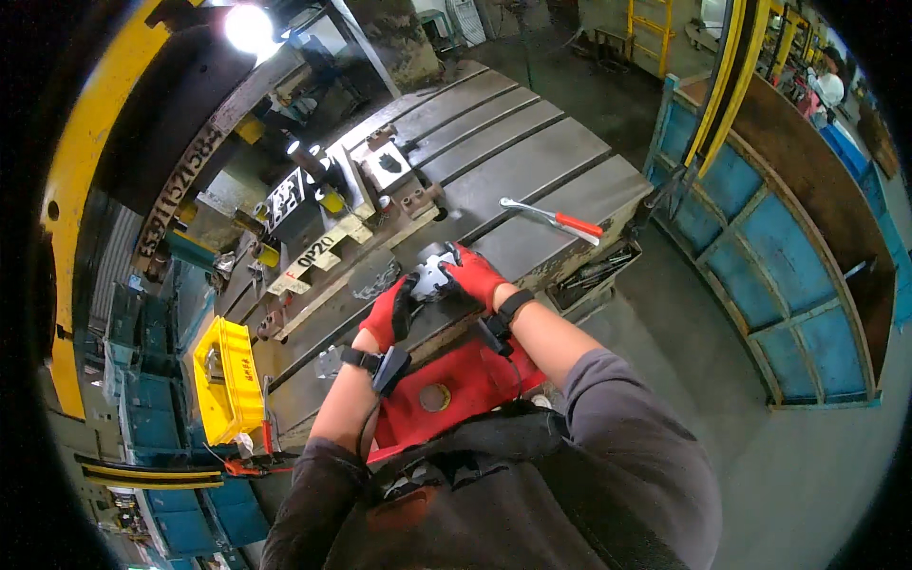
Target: Placing small metal components into a machine fixture and using an air gun to clean the work surface.
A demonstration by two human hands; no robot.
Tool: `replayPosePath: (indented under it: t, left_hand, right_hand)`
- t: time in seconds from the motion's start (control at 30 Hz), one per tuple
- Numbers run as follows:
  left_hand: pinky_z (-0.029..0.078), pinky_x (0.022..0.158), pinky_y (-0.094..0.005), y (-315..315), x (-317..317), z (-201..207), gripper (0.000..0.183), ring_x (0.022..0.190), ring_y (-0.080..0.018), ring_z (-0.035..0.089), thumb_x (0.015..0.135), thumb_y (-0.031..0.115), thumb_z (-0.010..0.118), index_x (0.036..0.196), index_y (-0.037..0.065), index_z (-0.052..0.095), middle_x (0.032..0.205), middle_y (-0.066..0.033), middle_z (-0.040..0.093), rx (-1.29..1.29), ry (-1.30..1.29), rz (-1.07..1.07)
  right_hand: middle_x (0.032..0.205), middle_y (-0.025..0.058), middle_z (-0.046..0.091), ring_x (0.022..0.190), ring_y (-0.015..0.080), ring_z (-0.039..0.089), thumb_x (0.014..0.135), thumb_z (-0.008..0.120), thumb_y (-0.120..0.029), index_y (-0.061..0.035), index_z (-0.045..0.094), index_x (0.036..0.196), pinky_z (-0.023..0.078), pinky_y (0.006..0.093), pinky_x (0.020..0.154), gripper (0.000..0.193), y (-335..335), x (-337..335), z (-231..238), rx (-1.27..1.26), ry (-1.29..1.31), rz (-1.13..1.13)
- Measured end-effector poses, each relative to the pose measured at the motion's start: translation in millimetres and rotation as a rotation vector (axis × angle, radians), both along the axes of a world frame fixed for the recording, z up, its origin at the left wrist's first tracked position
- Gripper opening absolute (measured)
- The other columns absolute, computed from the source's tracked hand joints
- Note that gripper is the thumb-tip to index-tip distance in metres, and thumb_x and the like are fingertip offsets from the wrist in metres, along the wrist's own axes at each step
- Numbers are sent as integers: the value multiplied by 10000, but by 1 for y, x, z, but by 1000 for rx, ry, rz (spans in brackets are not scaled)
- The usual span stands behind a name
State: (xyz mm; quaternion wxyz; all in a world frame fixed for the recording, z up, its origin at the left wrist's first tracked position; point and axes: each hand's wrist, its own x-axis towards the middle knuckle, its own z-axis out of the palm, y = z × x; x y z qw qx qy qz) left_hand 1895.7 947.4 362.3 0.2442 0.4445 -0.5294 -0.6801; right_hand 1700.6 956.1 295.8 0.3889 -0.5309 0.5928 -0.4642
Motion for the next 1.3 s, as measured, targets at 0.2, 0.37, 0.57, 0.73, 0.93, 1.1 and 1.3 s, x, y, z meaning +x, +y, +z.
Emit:
replayPosePath:
  t: [0.2,0.37,0.57,0.73,0.93,1.1,1.3]
  left_hand:
    - [447,584,-246,-19,3,5,293,712,-104,557,872,347,546,1046,120,606,856,-17,610,199,-171,61]
    - [477,709,-299,-42,5,-10,279,822,-174,594,846,252,554,1067,87,594,946,-38,632,-418,-260,-301]
    - [455,830,-327,-34,22,-2,343,991,-278,589,781,122,594,1122,105,562,1081,-147,608,-995,-520,-540]
    - [479,749,-322,-30,24,-10,250,889,-268,591,740,54,625,987,80,594,943,-119,628,-869,-427,-498]
    - [468,710,-294,-37,35,-37,124,801,-123,564,860,141,540,933,63,603,863,-41,620,-296,-49,-313]
    - [467,721,-295,-20,46,-24,180,838,-164,582,884,141,483,1004,78,602,927,-40,626,-682,-148,-323]
    - [464,801,-277,-10,64,-19,341,921,-199,577,788,-14,537,1126,16,557,1047,-65,610,223,416,-110]
  right_hand:
    - [1135,175,580,1067,320,540,814,589,-355,-30,493,1202,424,353,889,515,23,-2,43,196,-107,-139]
    - [943,88,641,868,149,570,851,547,-326,-5,630,1000,441,284,773,363,14,3,56,253,-247,101]
    - [950,89,652,840,223,607,758,615,-339,-56,612,1031,467,326,749,393,16,4,73,14,543,248]
    - [1016,102,640,920,251,613,749,632,-241,-121,599,1078,466,324,796,352,19,-1,70,-86,593,354]
    - [947,73,655,829,141,599,791,617,-219,-50,669,928,473,299,711,224,21,1,58,59,-186,360]
    - [903,60,645,793,125,591,762,652,-151,-4,652,932,478,284,671,225,23,13,59,-192,26,333]
    - [982,49,617,902,140,578,698,671,14,3,567,1056,475,273,786,374,42,40,88,150,-457,279]
